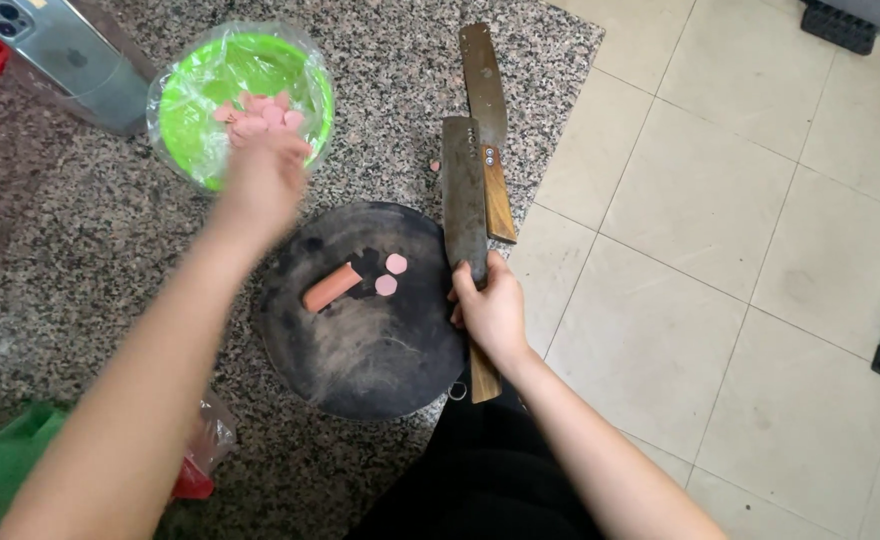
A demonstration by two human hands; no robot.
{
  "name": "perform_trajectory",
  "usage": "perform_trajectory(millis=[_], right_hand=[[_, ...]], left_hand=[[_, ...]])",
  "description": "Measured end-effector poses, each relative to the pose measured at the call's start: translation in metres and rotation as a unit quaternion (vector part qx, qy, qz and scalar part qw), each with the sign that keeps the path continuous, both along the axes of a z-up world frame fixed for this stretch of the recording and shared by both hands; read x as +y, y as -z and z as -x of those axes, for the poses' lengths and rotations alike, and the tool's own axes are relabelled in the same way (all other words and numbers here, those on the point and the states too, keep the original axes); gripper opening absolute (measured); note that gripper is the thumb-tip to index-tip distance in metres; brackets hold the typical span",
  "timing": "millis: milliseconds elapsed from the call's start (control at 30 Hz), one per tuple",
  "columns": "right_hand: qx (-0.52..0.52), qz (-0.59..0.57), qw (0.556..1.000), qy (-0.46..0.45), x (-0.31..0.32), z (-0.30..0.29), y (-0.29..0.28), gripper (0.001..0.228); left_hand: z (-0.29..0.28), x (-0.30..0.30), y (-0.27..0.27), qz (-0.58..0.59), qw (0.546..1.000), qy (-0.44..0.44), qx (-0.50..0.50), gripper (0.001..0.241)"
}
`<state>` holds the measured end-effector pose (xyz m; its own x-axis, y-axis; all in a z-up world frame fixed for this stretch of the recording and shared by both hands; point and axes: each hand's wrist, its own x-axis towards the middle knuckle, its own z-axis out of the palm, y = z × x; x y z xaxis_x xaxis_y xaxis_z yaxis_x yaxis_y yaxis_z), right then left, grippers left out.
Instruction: Slice small pink sausages on a wooden cutting board using a kitchen knife.
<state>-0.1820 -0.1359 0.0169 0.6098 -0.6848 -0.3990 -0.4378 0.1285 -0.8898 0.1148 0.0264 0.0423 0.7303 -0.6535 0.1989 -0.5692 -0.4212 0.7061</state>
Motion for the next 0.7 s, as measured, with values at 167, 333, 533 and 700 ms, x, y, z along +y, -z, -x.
perform_trajectory(millis=[167,333,533,700], right_hand=[[-0.002,0.057,0.998,0.011,0.001,-0.002,0.008,0.019],[-0.005,0.062,0.998,0.007,-0.001,-0.001,0.011,0.018],[-0.014,0.052,0.998,0.014,0.0,0.0,0.015,0.018],[-0.03,0.046,0.998,0.011,0.0,0.001,0.018,0.017]], left_hand=[[0.098,-0.022,0.07,-0.25,0.945,0.199,0.069,0.091],[0.111,-0.022,0.075,-0.249,0.941,0.227,0.046,0.071],[0.119,-0.028,0.052,-0.251,0.933,0.15,0.21,0.012],[0.102,-0.025,0.066,-0.291,0.927,0.17,0.165,0.007]])
